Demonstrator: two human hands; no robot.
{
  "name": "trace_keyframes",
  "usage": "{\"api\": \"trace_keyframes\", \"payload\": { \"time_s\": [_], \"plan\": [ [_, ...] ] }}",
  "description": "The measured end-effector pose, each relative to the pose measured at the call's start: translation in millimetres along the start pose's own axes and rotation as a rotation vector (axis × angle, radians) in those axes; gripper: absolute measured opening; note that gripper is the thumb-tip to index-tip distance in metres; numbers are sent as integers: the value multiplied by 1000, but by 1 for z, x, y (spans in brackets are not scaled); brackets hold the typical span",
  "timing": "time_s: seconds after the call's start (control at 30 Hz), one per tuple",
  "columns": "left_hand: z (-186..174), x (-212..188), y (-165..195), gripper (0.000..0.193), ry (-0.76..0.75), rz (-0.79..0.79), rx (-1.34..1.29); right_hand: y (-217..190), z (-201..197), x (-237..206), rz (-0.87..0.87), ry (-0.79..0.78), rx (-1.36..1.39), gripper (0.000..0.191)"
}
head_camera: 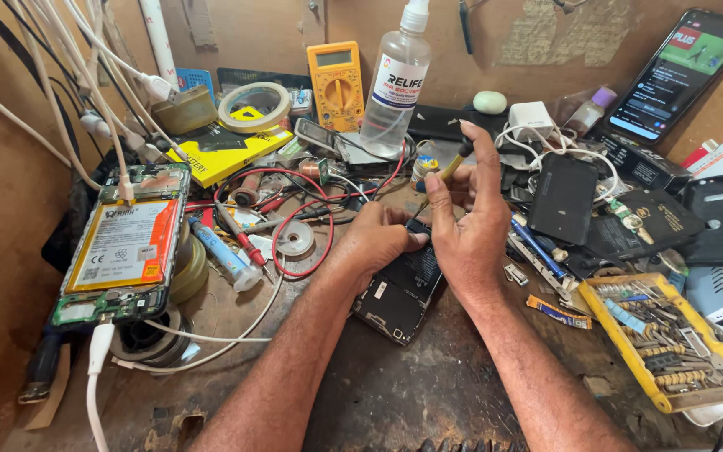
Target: The person works on a disassembled smartphone at a cluttered repair bench, holding the phone midframe with one hand while using a small handheld tool on its internal components with the other. They reposition and turn the phone repeatedly to reach different parts of the board and chassis.
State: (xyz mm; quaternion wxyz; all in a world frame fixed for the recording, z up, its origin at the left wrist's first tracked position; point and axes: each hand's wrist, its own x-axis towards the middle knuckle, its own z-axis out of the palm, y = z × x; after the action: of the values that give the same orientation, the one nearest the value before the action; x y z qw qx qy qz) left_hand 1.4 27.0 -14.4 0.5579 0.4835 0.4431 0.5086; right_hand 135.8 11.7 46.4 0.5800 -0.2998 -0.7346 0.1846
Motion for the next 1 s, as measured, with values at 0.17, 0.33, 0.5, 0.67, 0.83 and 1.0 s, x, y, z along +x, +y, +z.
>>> {"api": "trace_keyframes", "payload": {
  "time_s": [0.17, 0.33, 0.5, 0.67, 0.83, 1.0],
  "plan": [
    [-1, 2, -2, 19, -3, 15, 4, -1, 1, -1, 23, 5, -19, 64],
    [-2, 2, -3, 20, -11, 21, -1, -2, 1, -1, 30, 9, -21, 64],
    [-1, 1, -1, 21, -11, -5, -11, -3, -1, -1, 4, 19, -36, 64],
    [-1, 1, -2, 19, -3, -1, -15, 0, 1, 0, 43, 81, -39, 65],
    [-1, 2, -7, 17, -24, 47, -45, 2, 0, -1, -4, 48, 65, 66],
    [-1, 5, -9, 13, -4, 16, -22, 4, 0, 1, 5, -32, 194, 66]
  ]
}}
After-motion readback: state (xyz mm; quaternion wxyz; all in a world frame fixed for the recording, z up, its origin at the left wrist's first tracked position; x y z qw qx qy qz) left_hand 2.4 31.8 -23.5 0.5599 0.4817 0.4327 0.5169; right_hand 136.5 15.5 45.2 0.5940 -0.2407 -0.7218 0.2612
